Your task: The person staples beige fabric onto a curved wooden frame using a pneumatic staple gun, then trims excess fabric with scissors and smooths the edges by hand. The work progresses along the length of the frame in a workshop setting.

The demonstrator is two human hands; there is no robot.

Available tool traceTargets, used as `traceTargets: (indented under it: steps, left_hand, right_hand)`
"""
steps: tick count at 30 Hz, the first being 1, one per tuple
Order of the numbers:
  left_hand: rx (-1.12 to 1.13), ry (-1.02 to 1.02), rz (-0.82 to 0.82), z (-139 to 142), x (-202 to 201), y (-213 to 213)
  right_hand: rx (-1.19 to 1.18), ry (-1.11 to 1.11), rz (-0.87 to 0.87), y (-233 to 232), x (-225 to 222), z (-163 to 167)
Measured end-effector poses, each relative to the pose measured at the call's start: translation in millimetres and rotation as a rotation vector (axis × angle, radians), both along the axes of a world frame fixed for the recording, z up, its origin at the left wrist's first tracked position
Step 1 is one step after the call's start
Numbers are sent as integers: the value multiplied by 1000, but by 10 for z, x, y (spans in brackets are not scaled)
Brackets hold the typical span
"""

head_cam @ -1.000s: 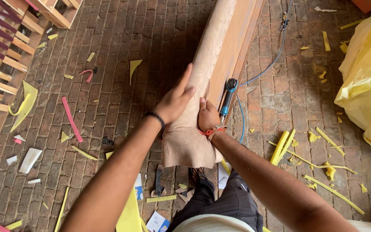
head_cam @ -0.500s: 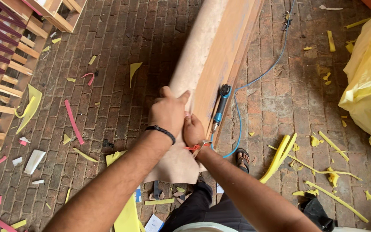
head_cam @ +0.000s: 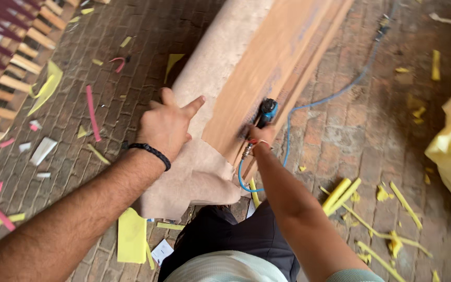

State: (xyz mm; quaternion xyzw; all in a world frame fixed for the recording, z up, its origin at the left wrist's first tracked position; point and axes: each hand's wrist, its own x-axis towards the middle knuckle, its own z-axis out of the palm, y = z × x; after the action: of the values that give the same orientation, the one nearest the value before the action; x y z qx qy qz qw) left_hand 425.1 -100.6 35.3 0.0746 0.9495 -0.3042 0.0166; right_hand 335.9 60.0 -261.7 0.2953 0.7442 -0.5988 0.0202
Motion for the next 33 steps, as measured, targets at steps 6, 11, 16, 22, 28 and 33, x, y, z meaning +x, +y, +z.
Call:
traceTargets:
  steps: [6, 11, 16, 22, 28, 33]
  left_hand:
    - [53, -43, 11, -37, -126, -43]
    - [19, -54, 12, 10, -129, -66]
    - [-38, -77, -6, 12, -104, -83]
    - [-116, -47, -93, 42, 14, -150]
    - [-104, -12, -130, 21, 67, -182]
    - [-70, 5, -142, -44, 113, -221]
  right_hand:
    - [238, -227, -5, 57, -522, -334]
    - [-170, -349, 1, 124, -608, -260]
    - [-232, -69, 33, 197, -26, 272]
    - [-414, 311, 372, 308, 880, 1396]
    - [-262, 238, 484, 110, 1028, 1892]
    - [-248, 275, 528, 73, 1234, 1784]
